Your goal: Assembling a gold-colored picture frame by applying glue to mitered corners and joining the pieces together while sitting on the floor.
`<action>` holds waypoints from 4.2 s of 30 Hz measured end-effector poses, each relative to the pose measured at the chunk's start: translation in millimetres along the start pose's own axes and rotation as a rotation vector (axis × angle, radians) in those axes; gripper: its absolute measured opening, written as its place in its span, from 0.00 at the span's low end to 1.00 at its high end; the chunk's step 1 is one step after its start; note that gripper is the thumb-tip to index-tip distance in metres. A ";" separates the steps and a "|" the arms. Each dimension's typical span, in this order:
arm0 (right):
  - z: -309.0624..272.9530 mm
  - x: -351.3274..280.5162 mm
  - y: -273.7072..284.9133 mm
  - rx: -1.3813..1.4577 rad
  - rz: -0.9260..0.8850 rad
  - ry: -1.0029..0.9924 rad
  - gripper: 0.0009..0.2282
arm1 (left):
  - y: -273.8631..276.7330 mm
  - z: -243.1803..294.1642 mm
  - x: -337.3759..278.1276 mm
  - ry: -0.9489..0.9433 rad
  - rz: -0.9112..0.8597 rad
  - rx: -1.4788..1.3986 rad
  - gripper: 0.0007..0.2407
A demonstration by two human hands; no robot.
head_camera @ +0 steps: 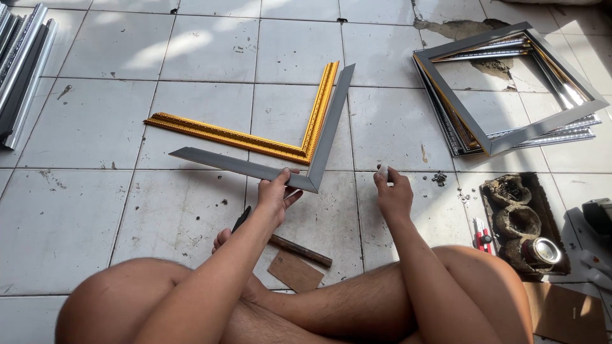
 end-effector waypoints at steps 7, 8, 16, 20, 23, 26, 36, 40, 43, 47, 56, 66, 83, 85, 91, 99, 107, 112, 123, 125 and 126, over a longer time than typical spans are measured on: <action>6.4 -11.5 12.3 0.049 0.150 -0.078 0.11 | 2.4 -2.0 2.0 0.003 -0.008 0.015 0.18; 1.7 -14.5 13.0 0.047 0.155 -0.077 0.11 | 2.6 -2.5 1.5 0.006 -0.011 0.013 0.18; -24.9 -49.4 22.4 0.136 0.272 -0.184 0.18 | -9.4 23.6 -25.8 -0.138 -0.046 0.115 0.16; -129.2 -93.1 -10.5 0.087 -0.171 0.296 0.17 | -32.6 45.5 -55.2 -0.369 -0.070 0.462 0.16; -154.1 -110.6 -31.4 -0.049 -0.254 0.593 0.22 | -62.7 57.2 -90.4 -0.509 -0.222 0.638 0.20; -137.1 -90.1 -33.4 -0.077 -0.147 0.497 0.16 | -88.4 69.6 -118.0 -0.680 -0.383 0.749 0.20; -108.4 -53.5 -17.8 1.141 -0.042 -0.013 0.13 | -44.5 45.5 -34.9 -0.514 -0.096 1.222 0.21; -101.5 -40.3 -20.0 1.182 -0.088 0.017 0.14 | -67.9 61.8 -13.6 -0.696 -0.094 1.498 0.21; -102.3 -40.8 -21.1 1.271 -0.127 -0.010 0.15 | -79.7 64.5 4.4 -0.698 -0.053 1.720 0.24; -98.1 -33.2 -26.2 1.366 -0.193 -0.065 0.15 | -74.0 59.9 22.6 -0.617 0.101 1.882 0.24; -98.1 -34.6 -46.4 1.403 -0.387 -0.187 0.17 | -39.5 59.1 21.7 -0.706 0.130 1.871 0.18; -94.0 -46.1 -87.9 1.274 -0.666 -0.353 0.23 | 38.5 109.3 -53.0 -0.180 -0.031 0.461 0.38; -81.8 -59.2 -78.5 1.185 -0.582 -0.585 0.35 | 129.4 98.0 -23.6 -0.251 0.403 -0.288 0.13; -79.1 -58.8 -82.3 1.235 -0.596 -0.628 0.37 | 125.9 91.7 -21.3 -0.279 0.454 -0.326 0.12; -102.5 -81.9 -88.4 1.007 -0.707 -0.637 0.35 | 65.3 77.8 -26.0 -0.285 0.329 -0.128 0.10; -99.8 -90.7 -108.8 0.876 -0.946 -0.619 0.37 | -17.0 77.7 -55.8 -0.547 -0.012 0.445 0.16; -66.8 -79.4 -117.2 0.724 -1.030 -0.617 0.29 | -42.7 67.1 -39.5 -0.728 -0.151 1.453 0.21; -57.3 -62.1 -111.1 0.726 -0.804 -0.610 0.26 | -16.8 42.9 -2.3 -0.669 -0.031 1.815 0.23; -65.0 -37.0 -87.0 0.351 -0.587 -0.256 0.23 | -42.1 30.1 -32.4 -0.786 -0.276 1.548 0.21; -59.7 -35.1 -87.5 0.244 -0.578 -0.222 0.22 | -35.3 27.4 -24.4 -0.796 -0.226 1.506 0.19; -57.0 -34.2 -87.5 0.138 -0.569 -0.187 0.21 | -30.0 27.9 -20.7 -0.806 -0.175 1.463 0.16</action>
Point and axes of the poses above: each hand's wrist, its own x-axis towards the middle knuckle, its own y-axis out of the back of the hand, z = x × y, the point moved 8 cm from there along x, towards the middle knuckle, and after that the axes turned 9 degrees about x, right-handed, at the moved point
